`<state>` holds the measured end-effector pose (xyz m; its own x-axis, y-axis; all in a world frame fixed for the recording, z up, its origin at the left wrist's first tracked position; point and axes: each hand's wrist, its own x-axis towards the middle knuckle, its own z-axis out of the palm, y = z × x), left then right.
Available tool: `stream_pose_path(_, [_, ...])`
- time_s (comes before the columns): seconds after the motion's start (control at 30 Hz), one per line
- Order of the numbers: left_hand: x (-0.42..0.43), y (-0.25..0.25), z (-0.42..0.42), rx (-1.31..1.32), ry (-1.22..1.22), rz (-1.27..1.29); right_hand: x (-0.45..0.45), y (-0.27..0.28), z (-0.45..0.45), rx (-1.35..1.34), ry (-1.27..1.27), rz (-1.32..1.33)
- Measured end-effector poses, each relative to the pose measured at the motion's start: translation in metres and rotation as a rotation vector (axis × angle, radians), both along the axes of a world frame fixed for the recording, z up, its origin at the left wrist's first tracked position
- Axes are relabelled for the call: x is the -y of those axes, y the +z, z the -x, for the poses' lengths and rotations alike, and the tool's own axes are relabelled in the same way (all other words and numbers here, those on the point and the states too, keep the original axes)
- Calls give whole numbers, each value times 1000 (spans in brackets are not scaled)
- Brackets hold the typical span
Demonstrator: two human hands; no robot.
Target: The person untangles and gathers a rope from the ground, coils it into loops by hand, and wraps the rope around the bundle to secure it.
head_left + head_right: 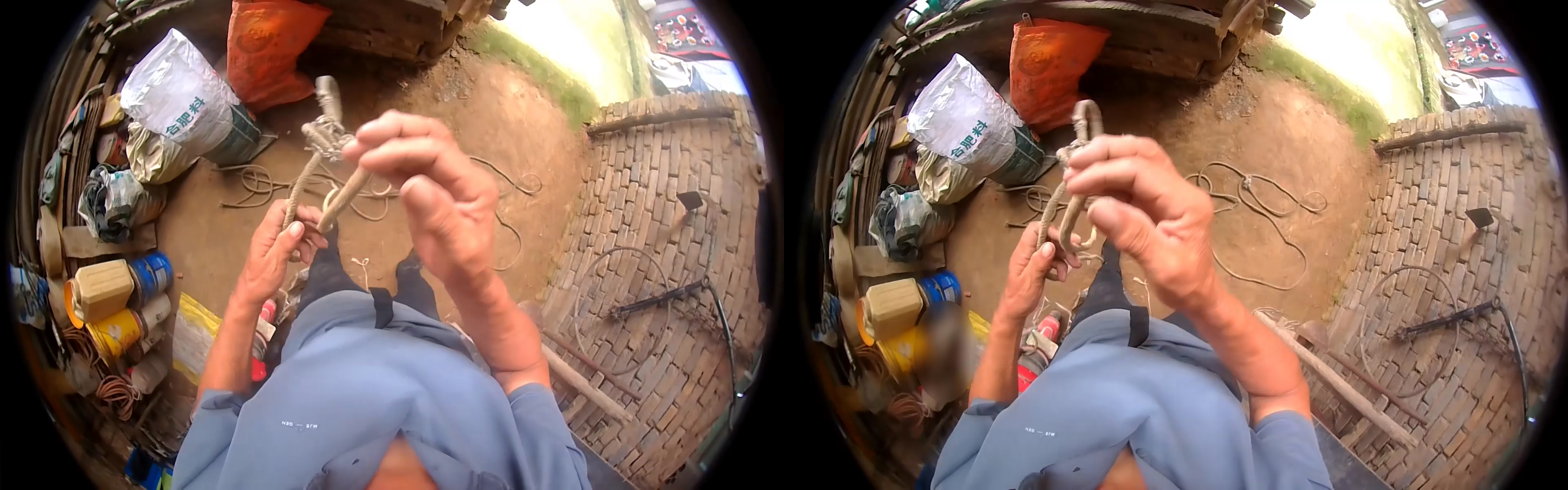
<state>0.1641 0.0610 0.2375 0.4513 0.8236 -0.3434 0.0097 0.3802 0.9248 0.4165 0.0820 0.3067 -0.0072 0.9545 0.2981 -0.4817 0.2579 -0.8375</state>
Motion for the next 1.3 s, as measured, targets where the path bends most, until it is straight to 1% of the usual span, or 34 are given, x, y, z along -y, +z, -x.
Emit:
stream_pose_path(0.03, [1, 1, -3, 62, 14, -60, -5, 6, 1, -48, 1, -19])
stream_pose_path(0.07, [0, 6, -7, 66, 14, -63, -9, 11, 0, -32, 2, -34])
stream_pose_path(0.2, [1, 31, -28, 114, -35, 5, -14, 30, 4, -49, 29, -53])
stream_pose_path(0.3, [2, 26, -23, 136, -36, 15, -11, 40, 4, 22, 43, -35])
stream_pose_path(0.33, [2, 26, -21, 152, -26, 4, -13, 35, 1, -54, 39, -40])
stream_pose_path(0.37, [4, 32, -16, 136, 56, 25, -16, 29, -10, -169, 30, 13])
stream_pose_path(0.4, [1, 27, 5, 181, 60, -24, -18, 22, -23, -285, 21, 68])
stream_pose_path(0.43, [0, 34, 10, 153, 72, -44, -21, 12, -30, -302, -52, 159])
stream_pose_path(0.47, [0, 44, 15, 124, 85, -64, -24, 0, -38, -302, -52, 159])
stream_pose_path(0.53, [-1, 53, 28, 105, 75, -92, -34, -25, -51, -638, -114, 377])
stream_pose_path(0.57, [-2, 57, 34, 85, 61, -118, -39, -39, -59, -640, -112, 377])
stream_pose_path(0.63, [-1, 62, 43, 85, 80, -137, -47, -68, -76, -660, -225, 489])
stream_pose_path(0.67, [-1, 64, 48, 86, 98, -152, -51, -86, -88, -659, -226, 490])
stream_pose_path(0.7, [0, 66, 55, 67, 96, -148, -55, -104, -101, -676, -299, 538])
stream_pose_path(0.77, [1, 61, 64, 36, 101, -125, -57, -110, -115, -708, -402, 616])
stream_pose_path(0.8, [1, 57, 68, 4, 109, -102, -59, -103, -115, -704, -398, 614])
stream_pose_path(0.83, [-1, 54, 70, 7, 89, -27, -59, -89, -113, -660, -383, 564])
stream_pose_path(0.87, [-2, 47, 68, 8, 89, -23, -56, -74, -112, -617, -373, 514])
stream_pose_path(0.93, [-6, 31, 61, -87, 147, -72, -54, -26, -98, -520, -339, 418])
stream_pose_path(0.97, [-10, 36, 61, -98, 135, 38, -52, -4, -95, -492, -314, 374])
stream_pose_path(1.0, [-13, 35, 56, -95, 134, 38, -49, 17, -92, -411, -264, 277])
stream_pose_path(1.03, [-17, 33, 47, -19, 175, 60, -46, 36, -90, -329, -213, 181])
stream_pose_path(1.07, [-22, 30, 42, 55, 214, 83, -46, 51, -92, -337, -58, 71])
stream_pose_path(1.1, [-28, 24, 40, 110, 180, 92, -46, 68, -88, -337, 84, -22])
stream_pose_path(1.13, [-33, 25, 33, 112, 178, 91, -40, 85, -76, -322, 152, -64])
stream_pose_path(1.2, [-42, 30, 7, 247, 200, 160, -42, 94, -72, -123, 430, -234])
stream_pose_path(1.23, [-48, 30, -3, 287, 174, 206, -40, 94, -67, -66, 484, -251])
stream_pose_path(1.27, [-53, 28, -15, 289, 173, 202, -36, 97, -57, -64, 521, -269])
stream_pose_path(1.3, [-58, 24, -27, 371, 178, 245, -29, 98, -40, -79, 538, -263])
